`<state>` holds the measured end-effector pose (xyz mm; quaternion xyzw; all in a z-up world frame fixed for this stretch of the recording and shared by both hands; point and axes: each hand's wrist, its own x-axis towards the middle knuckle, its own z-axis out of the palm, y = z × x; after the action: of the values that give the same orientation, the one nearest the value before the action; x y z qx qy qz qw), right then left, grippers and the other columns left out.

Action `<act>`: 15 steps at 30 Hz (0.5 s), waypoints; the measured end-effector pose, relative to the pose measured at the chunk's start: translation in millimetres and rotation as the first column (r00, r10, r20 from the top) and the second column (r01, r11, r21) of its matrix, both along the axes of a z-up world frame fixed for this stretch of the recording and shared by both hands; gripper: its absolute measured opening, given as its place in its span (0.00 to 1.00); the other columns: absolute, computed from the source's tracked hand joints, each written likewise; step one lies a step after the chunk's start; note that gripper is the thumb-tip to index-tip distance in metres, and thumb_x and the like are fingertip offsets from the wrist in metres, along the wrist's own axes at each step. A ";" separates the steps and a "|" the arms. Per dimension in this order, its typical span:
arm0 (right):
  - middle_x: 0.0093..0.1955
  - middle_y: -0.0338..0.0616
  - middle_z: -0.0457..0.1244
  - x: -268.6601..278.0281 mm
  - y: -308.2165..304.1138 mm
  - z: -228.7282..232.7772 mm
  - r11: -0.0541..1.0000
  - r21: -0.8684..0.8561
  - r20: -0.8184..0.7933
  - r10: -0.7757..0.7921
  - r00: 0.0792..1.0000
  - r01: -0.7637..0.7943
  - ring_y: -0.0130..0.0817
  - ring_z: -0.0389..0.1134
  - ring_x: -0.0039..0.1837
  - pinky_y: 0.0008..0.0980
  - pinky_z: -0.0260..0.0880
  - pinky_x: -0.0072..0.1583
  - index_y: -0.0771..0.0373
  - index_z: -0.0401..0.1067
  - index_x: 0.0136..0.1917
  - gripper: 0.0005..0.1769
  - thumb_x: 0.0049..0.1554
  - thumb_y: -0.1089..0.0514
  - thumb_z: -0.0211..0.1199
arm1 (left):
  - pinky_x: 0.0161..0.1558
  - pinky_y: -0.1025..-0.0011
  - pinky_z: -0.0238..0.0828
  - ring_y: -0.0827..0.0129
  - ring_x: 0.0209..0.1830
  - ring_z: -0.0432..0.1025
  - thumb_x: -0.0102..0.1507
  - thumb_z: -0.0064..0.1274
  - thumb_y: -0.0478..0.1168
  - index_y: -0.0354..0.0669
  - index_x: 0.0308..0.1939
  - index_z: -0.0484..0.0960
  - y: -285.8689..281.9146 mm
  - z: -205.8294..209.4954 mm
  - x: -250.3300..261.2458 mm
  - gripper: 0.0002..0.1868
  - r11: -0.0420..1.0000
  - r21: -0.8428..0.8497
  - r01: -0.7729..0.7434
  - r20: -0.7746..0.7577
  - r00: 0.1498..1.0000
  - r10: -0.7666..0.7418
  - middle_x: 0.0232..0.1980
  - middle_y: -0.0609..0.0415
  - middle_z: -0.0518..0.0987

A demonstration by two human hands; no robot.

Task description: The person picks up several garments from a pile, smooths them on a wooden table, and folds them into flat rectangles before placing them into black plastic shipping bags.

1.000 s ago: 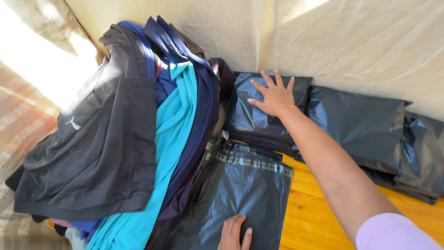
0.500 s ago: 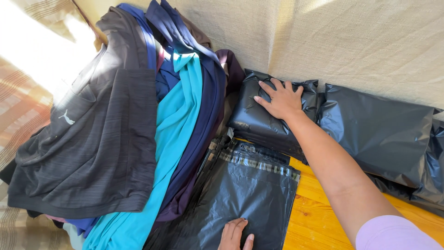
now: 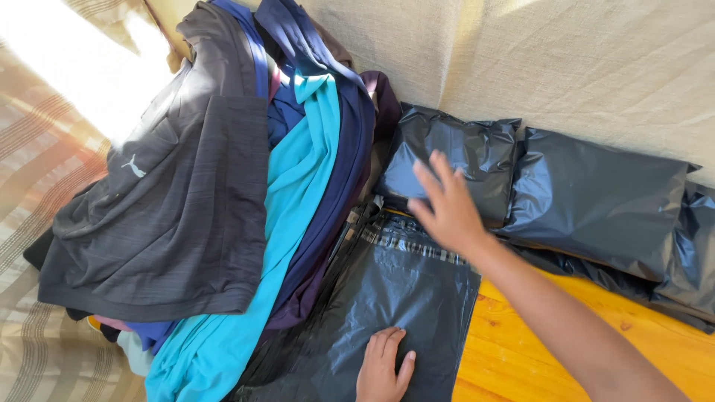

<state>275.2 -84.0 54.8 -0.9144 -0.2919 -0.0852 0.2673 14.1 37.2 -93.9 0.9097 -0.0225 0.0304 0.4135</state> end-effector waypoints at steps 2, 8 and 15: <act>0.80 0.54 0.36 -51.8 -7.9 -18.4 0.993 -0.064 -0.096 0.092 0.991 -0.098 0.48 0.36 0.79 0.55 0.34 0.73 0.54 0.45 0.77 0.35 0.60 0.47 0.49 | 0.56 0.57 0.61 0.55 0.58 0.64 0.67 0.42 0.49 0.38 0.57 0.71 -0.3 9.3 -0.7 0.21 1.000 0.007 0.014 0.013 1.000 -0.014 0.58 0.47 0.69; 0.62 0.40 0.65 -176.2 -58.9 -113.0 0.987 0.162 -0.590 0.110 0.800 -0.016 0.33 0.69 0.59 0.32 0.69 0.61 0.55 0.73 0.60 0.21 0.56 0.64 0.49 | 0.59 0.53 0.58 0.51 0.65 0.58 0.67 0.42 0.47 0.38 0.60 0.69 1.8 20.5 -8.8 0.21 0.999 0.002 0.048 0.016 0.999 -0.048 0.65 0.44 0.62; 0.29 0.29 0.73 -258.3 -85.5 -87.0 0.908 -0.140 -0.629 -0.390 0.673 0.396 0.21 0.71 0.33 0.24 0.65 0.39 0.56 0.81 0.29 0.18 0.46 0.41 0.66 | 0.62 0.53 0.57 0.47 0.63 0.61 0.61 0.49 0.41 0.42 0.51 0.76 71.7 76.0 30.2 0.15 1.000 -0.004 -0.010 0.294 0.956 0.010 0.63 0.39 0.66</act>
<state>17.0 -169.4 -32.1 -0.9270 0.0216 0.1769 0.3299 44.3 108.9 -17.9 0.8947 -0.0791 0.1677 0.4063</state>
